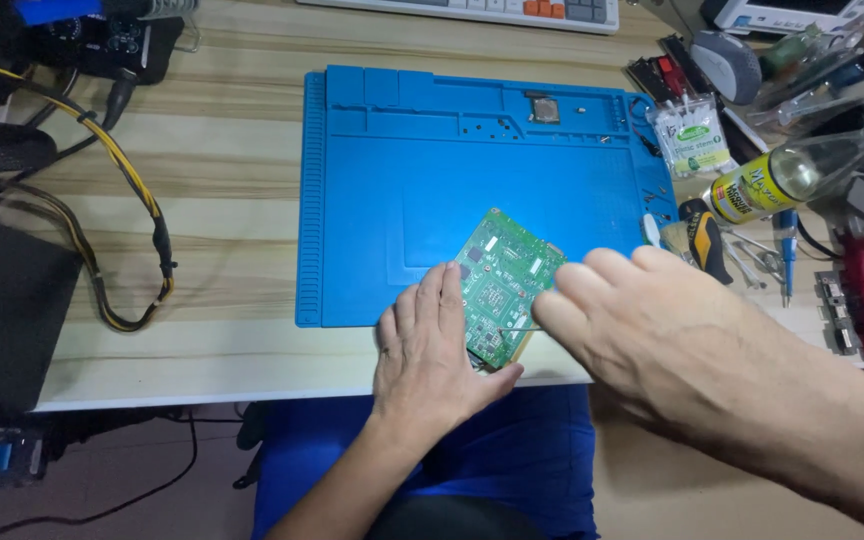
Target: The person uses a screwdriver to work on a graphics card PCB, likely removing or mounting a cooler, then inspects the board and picks up a motherboard.
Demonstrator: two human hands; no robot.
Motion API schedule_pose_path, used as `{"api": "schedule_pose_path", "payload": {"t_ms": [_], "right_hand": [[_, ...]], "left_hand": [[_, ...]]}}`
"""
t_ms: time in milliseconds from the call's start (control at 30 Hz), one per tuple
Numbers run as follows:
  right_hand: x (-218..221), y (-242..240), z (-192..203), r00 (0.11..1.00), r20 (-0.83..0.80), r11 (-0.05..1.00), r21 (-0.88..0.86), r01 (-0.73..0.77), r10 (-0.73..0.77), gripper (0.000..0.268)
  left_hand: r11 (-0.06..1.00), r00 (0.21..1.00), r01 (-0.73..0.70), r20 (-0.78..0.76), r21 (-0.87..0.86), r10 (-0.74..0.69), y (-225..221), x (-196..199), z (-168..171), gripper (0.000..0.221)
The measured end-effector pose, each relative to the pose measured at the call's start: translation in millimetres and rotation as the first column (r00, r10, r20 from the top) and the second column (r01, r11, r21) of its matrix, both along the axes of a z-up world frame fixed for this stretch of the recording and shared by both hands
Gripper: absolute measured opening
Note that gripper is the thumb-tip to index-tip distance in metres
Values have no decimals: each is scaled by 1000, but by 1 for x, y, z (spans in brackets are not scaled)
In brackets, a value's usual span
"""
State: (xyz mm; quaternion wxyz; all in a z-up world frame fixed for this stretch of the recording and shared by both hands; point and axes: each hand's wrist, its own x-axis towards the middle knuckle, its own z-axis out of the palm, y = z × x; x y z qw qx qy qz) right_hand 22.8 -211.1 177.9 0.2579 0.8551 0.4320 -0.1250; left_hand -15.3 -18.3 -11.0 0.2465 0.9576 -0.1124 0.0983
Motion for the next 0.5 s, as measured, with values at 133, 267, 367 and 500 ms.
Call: {"api": "schedule_pose_path", "payload": {"t_ms": [133, 267, 367, 500], "right_hand": [[4, -10, -13, 990, -32, 986, 100, -133, 137, 7], [4, -11, -18, 998, 56, 995, 104, -10, 4, 30], [8, -3, -1, 999, -4, 999, -27, 36, -36, 37], [11, -14, -5, 978, -45, 979, -2, -204, 204, 1]], "left_hand": [[1000, 1000, -14, 28, 13, 14, 0, -1, -1, 140], [1000, 998, -12, 58, -4, 12, 1, -1, 2, 138], [1000, 993, -11, 115, -20, 13, 2, -1, 3, 125], [1000, 998, -22, 57, -15, 23, 0, 0, 3, 136]]}}
